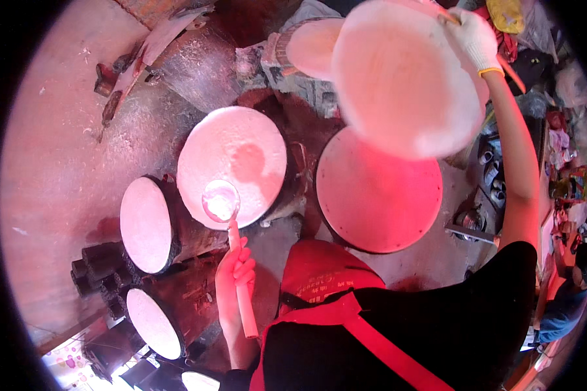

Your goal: The person prepares thin crepes by spreading batter onto multiple hot circular plates using a ladle and a wooden stick.

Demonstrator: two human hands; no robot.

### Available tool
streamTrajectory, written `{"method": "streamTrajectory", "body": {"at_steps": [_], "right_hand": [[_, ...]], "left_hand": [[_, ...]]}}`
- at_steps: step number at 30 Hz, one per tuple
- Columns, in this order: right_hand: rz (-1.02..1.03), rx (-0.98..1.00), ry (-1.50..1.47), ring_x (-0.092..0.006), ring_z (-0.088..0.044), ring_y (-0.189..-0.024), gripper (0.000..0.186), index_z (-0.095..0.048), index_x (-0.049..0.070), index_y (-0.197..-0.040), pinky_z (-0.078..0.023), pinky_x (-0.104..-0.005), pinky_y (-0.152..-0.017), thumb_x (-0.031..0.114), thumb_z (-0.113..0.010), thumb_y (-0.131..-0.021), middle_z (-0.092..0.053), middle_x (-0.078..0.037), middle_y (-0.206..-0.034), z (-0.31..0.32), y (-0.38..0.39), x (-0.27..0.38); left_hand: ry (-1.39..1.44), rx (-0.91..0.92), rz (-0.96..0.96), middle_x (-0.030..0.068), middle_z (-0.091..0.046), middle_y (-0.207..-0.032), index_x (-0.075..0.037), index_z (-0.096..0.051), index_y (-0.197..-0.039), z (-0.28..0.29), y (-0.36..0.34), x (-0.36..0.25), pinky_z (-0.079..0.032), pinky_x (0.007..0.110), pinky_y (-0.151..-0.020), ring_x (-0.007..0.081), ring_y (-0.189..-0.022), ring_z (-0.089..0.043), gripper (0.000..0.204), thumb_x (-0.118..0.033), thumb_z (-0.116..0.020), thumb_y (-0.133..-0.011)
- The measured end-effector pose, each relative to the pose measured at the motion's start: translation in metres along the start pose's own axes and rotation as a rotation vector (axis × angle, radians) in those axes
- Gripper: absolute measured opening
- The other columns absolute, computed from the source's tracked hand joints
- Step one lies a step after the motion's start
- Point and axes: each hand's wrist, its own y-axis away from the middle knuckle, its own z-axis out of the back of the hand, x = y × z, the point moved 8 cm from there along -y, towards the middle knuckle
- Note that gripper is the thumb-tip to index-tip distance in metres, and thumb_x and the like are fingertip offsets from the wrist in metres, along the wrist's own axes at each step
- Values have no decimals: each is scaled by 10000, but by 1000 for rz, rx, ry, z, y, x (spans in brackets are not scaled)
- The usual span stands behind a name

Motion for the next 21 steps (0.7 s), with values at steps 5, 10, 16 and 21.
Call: {"method": "streamTrajectory", "body": {"at_steps": [5,10,16,21], "right_hand": [[539,-391,239,-261,-630,-854,250,-656,145,-1031,-512,-364,-698,211,-615,-793,-670,-51,-930,-27,-39,34],[527,-167,236,-232,-615,-846,268,-659,221,-1012,-516,-345,-673,264,-653,-747,-613,-20,-885,-200,-13,77],[256,68,127,-250,-577,-889,292,-667,199,-1011,-506,-387,-719,218,-663,-720,-597,-19,-932,-350,57,87],[248,40,85,-271,-560,-886,371,-645,189,-1081,-496,-372,-762,168,-673,-712,-593,-23,-952,-358,76,80]], "left_hand": [[-112,42,2,40,-435,-778,45,-418,-1216,-31,-39,-39,-292,166,-356,59,-511,-358,271,-50,-421,-962],[-319,-30,-54,21,-433,-795,14,-403,-1259,-42,-75,-92,-251,151,-356,30,-487,-318,327,-90,-456,-953],[-398,-119,-102,17,-436,-796,-20,-398,-1273,-37,-90,-132,-230,152,-366,29,-481,-313,335,-102,-440,-951],[-281,-103,-118,14,-430,-785,-17,-411,-1241,-21,-83,-130,-237,150,-370,31,-496,-324,314,-99,-458,-942]]}}
